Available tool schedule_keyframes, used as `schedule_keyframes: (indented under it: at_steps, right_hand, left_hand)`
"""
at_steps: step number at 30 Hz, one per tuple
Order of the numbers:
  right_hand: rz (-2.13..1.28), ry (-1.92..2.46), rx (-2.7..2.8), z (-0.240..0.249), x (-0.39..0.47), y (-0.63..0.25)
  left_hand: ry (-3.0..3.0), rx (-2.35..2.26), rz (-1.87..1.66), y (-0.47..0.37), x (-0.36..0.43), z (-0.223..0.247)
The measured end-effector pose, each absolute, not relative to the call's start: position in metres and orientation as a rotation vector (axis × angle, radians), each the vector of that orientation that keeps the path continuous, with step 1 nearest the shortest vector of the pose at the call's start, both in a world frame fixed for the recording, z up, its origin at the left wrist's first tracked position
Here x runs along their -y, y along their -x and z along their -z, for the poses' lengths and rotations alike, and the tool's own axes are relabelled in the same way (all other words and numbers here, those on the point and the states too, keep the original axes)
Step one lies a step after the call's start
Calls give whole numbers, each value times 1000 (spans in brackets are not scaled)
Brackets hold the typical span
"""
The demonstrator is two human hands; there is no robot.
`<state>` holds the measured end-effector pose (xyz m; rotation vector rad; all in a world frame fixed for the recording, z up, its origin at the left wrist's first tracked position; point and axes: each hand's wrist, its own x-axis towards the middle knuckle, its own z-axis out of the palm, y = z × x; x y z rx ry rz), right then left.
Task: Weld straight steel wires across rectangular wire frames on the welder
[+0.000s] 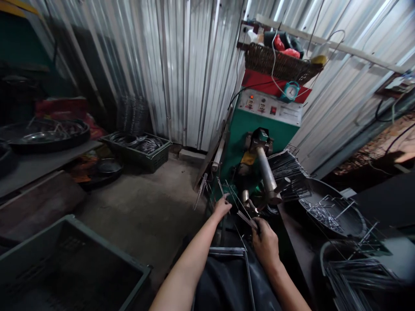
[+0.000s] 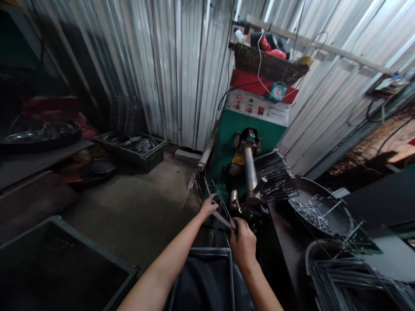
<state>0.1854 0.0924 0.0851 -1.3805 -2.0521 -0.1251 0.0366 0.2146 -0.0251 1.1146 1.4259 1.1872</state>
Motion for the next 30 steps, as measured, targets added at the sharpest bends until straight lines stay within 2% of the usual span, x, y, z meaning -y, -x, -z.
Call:
schedule_keyframes:
  at_steps: [4, 10, 16, 23, 30]
  right_hand:
    - [314, 1391, 2088, -91, -93, -192]
    - [118, 1425, 2083, -108, -98, -198]
    - [259, 1501, 2081, -110, -103, -188]
    - [-181, 1482, 2179, -111, -101, -177]
    - [6, 1479, 2213, -105, -104, -193]
  left_hand:
    - [-1227, -1516, -1202, -22, -209, 25]
    - [-1387, -1475, -1139, 16, -195, 24]
    - [-1480, -1461, -1079, 34, -196, 21]
    - [-1467, -1466, -1136, 28, -199, 24]
    - [-1505, -1375, -1101, 33, -211, 25]
